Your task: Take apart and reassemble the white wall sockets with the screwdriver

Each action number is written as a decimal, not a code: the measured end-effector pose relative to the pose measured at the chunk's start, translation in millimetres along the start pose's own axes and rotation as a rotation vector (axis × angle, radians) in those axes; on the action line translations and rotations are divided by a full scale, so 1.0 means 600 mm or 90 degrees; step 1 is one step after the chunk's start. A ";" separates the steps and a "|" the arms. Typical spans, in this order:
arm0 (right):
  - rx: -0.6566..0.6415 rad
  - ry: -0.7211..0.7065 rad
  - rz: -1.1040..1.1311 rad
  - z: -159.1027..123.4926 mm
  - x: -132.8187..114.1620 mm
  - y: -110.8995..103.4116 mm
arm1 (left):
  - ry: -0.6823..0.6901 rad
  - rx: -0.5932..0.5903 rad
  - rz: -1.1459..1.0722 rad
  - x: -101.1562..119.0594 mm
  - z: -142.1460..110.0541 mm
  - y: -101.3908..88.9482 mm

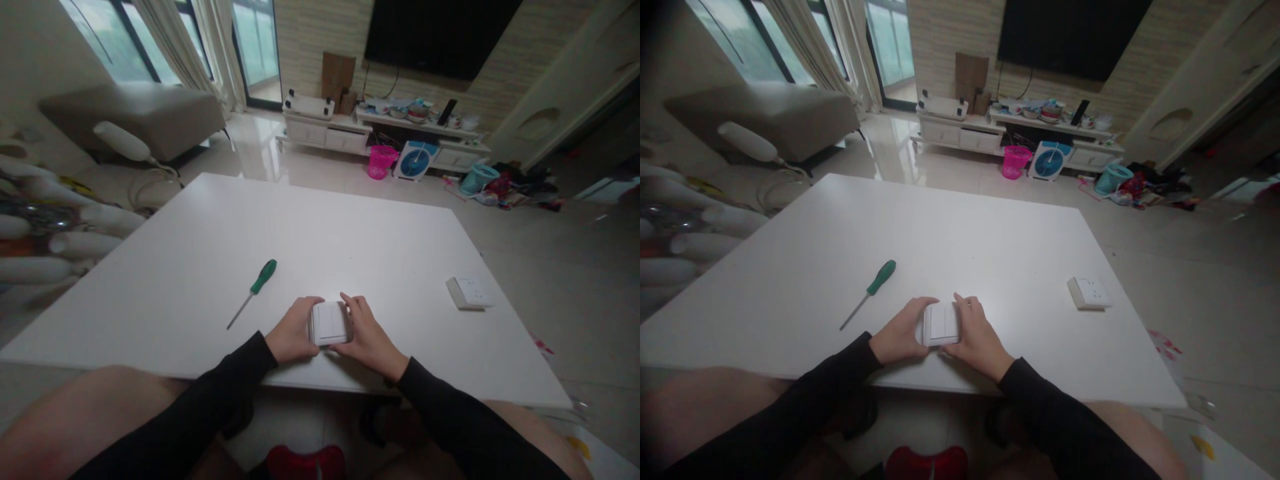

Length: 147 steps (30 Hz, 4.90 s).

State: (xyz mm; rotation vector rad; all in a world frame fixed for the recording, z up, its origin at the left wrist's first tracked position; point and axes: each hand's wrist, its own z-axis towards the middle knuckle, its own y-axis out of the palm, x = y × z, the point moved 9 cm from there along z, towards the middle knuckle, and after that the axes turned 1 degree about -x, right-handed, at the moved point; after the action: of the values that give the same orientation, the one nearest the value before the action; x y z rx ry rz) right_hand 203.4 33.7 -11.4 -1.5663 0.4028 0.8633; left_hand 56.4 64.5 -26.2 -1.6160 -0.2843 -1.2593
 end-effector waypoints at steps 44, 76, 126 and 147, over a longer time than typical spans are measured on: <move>0.080 -0.110 -0.265 0.051 0.043 -0.133 | -0.071 0.043 0.229 -0.074 0.028 -0.129; -0.031 -0.025 -0.086 0.023 0.000 -0.079 | -0.250 0.005 0.136 -0.064 0.030 -0.143; 0.396 0.114 0.453 0.002 0.029 -0.131 | 0.122 -0.024 0.262 0.049 0.007 -0.001; 0.413 0.076 0.384 -0.003 0.009 -0.126 | 0.105 -0.055 0.300 0.054 0.008 0.008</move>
State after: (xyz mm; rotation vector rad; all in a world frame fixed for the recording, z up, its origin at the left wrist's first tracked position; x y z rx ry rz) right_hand 259.9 48.4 37.1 -0.8918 1.1552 0.9586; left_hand 76.3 53.8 -1.9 -1.5240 0.2472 -1.0372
